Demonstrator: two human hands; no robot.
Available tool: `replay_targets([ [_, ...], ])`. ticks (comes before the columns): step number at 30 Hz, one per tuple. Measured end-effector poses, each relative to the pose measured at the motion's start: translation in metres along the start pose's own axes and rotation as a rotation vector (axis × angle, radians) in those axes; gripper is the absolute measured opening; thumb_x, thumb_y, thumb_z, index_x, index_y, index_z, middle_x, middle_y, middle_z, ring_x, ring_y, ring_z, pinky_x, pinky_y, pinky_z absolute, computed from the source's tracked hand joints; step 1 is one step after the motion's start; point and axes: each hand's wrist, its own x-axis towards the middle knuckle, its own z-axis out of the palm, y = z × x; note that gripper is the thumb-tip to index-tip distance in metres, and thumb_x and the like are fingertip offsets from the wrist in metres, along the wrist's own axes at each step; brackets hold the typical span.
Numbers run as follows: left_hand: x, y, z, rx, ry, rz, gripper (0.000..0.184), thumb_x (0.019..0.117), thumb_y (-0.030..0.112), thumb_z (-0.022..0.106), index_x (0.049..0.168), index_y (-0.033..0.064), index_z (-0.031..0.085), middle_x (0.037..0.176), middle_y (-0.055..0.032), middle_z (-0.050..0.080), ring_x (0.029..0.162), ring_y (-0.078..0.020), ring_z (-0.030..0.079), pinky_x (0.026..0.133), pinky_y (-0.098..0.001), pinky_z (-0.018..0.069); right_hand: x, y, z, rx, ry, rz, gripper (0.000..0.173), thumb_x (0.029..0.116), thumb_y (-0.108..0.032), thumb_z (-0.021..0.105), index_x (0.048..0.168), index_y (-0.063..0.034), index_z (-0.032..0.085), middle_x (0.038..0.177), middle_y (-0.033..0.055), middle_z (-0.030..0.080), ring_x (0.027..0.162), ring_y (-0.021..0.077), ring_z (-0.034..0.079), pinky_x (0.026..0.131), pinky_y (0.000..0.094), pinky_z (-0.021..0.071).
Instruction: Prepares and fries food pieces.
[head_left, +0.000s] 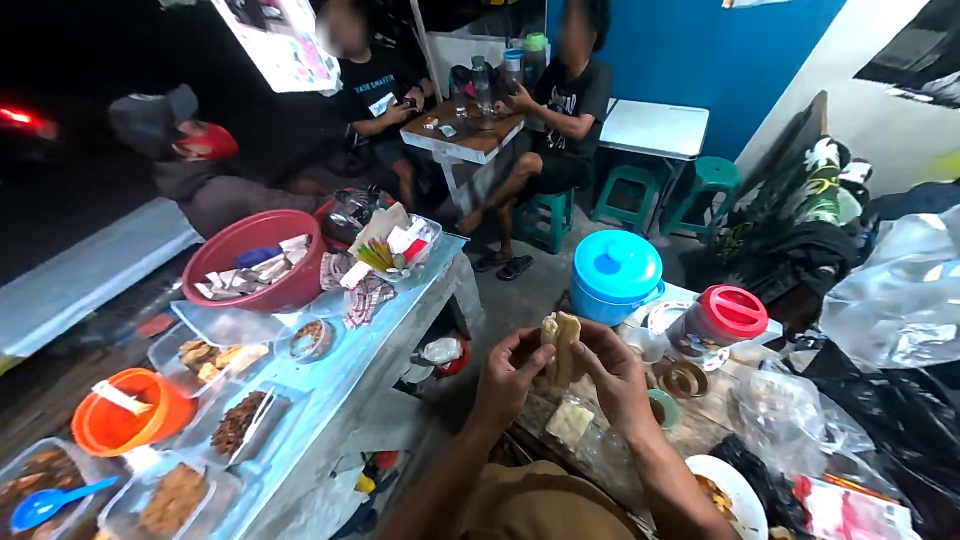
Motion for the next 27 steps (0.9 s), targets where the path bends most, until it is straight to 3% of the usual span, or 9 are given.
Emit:
replay_targets([
  [10, -0.022, 0.005, 0.014, -0.048, 0.196, 0.057, 0.029, 0.0977, 0.009, 0.067, 0.124, -0.0045, 0.064, 0.113, -0.0144, 0.072, 0.105, -0.0247, 0.07, 0.093, -0.0409, 0.0603, -0.009, -0.004, 0.005, 0.048, 0.084, -0.137, 0.042, 0.0991, -0.005, 0.063, 0.138, 0.0057, 0.053, 0.119, 0.0154, 0.068, 0.106, 0.0228, 0.07, 0.092, 0.0368, 0.0614],
  [16, -0.051, 0.002, 0.022, -0.226, 0.37, -0.042, 0.033, 0.1055, 0.014, 0.054, 0.131, -0.0057, 0.06, 0.124, -0.0213, 0.069, 0.113, -0.0333, 0.068, 0.097, -0.0491, 0.0584, -0.027, -0.004, 0.004, 0.134, 0.123, -0.187, 0.047, 0.1014, -0.009, 0.059, 0.146, 0.0007, 0.046, 0.123, 0.0115, 0.067, 0.106, 0.0198, 0.069, 0.092, 0.0349, 0.0606],
  [20, -0.082, -0.01, 0.015, -0.39, 0.572, -0.053, 0.035, 0.106, 0.012, 0.047, 0.135, -0.0042, 0.056, 0.125, -0.0232, 0.068, 0.114, -0.0358, 0.068, 0.095, -0.0501, 0.0587, -0.038, 0.011, 0.002, 0.221, 0.037, -0.062, 0.045, 0.1042, -0.011, 0.052, 0.147, 0.0017, 0.046, 0.13, 0.0181, 0.067, 0.115, 0.0288, 0.068, 0.095, 0.0423, 0.0604],
  [24, -0.142, -0.021, -0.013, -0.573, 0.872, -0.149, 0.03, 0.1088, 0.021, 0.044, 0.131, 0.0049, 0.054, 0.114, -0.0153, 0.072, 0.103, -0.0292, 0.072, 0.086, -0.0462, 0.0609, -0.053, 0.03, 0.016, 0.248, -0.108, 0.204, 0.042, 0.103, -0.007, 0.05, 0.143, 0.0035, 0.049, 0.124, 0.0195, 0.068, 0.107, 0.0299, 0.071, 0.089, 0.0451, 0.0626],
  [27, -0.206, -0.035, -0.049, -0.524, 1.095, -0.122, 0.026, 0.1096, 0.025, 0.045, 0.129, 0.0088, 0.05, 0.111, -0.0118, 0.072, 0.1, -0.0274, 0.073, 0.083, -0.0459, 0.0624, -0.064, 0.037, 0.042, 0.193, -0.257, 0.306, 0.035, 0.1042, -0.011, 0.055, 0.137, 0.0021, 0.056, 0.117, 0.0179, 0.071, 0.101, 0.0279, 0.072, 0.085, 0.0433, 0.0638],
])
